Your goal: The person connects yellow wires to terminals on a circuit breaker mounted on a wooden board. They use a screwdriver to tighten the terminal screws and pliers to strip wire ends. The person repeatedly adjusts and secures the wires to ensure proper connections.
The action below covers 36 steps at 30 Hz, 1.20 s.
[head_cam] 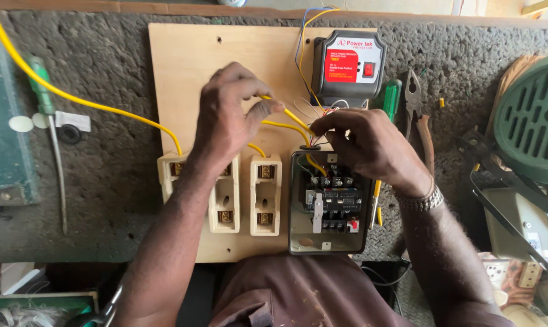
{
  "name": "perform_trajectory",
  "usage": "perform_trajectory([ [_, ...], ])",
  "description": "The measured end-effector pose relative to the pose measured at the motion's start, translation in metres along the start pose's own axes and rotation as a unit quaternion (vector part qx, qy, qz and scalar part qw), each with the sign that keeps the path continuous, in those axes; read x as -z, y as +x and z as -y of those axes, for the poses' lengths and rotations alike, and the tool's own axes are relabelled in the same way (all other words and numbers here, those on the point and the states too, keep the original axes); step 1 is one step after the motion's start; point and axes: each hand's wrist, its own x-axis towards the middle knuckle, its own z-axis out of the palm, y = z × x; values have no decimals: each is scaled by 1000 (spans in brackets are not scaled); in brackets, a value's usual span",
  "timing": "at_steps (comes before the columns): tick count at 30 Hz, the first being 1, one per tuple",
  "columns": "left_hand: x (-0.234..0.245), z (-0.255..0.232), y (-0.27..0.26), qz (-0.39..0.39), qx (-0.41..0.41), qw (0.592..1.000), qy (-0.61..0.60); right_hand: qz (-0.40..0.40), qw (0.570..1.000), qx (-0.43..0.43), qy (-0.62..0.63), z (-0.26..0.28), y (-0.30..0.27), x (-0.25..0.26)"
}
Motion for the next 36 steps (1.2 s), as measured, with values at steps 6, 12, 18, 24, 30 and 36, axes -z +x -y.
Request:
perform_trajectory([
  [6,16,14,-3,-10,59,997,-47,-50,989,89,-103,17,-38,-3],
  [12,8,12,-2,-4,40,997,-59,-62,972,107,-201,26,-57,-41],
  [18,14,7,-2,-1,41,997,-61,-58,970,75,-224,34,-59,-45],
  [24,15,9,-4,-7,33,998,-61,-43,970,73,-228,44,-49,-54],
  [30,14,9,-9,-18,25,998,-60,-3,973,36,-228,47,-46,-53],
  [36,13,12,-12,-6,26,998,-56,8,979,27,-202,45,-39,-56],
])
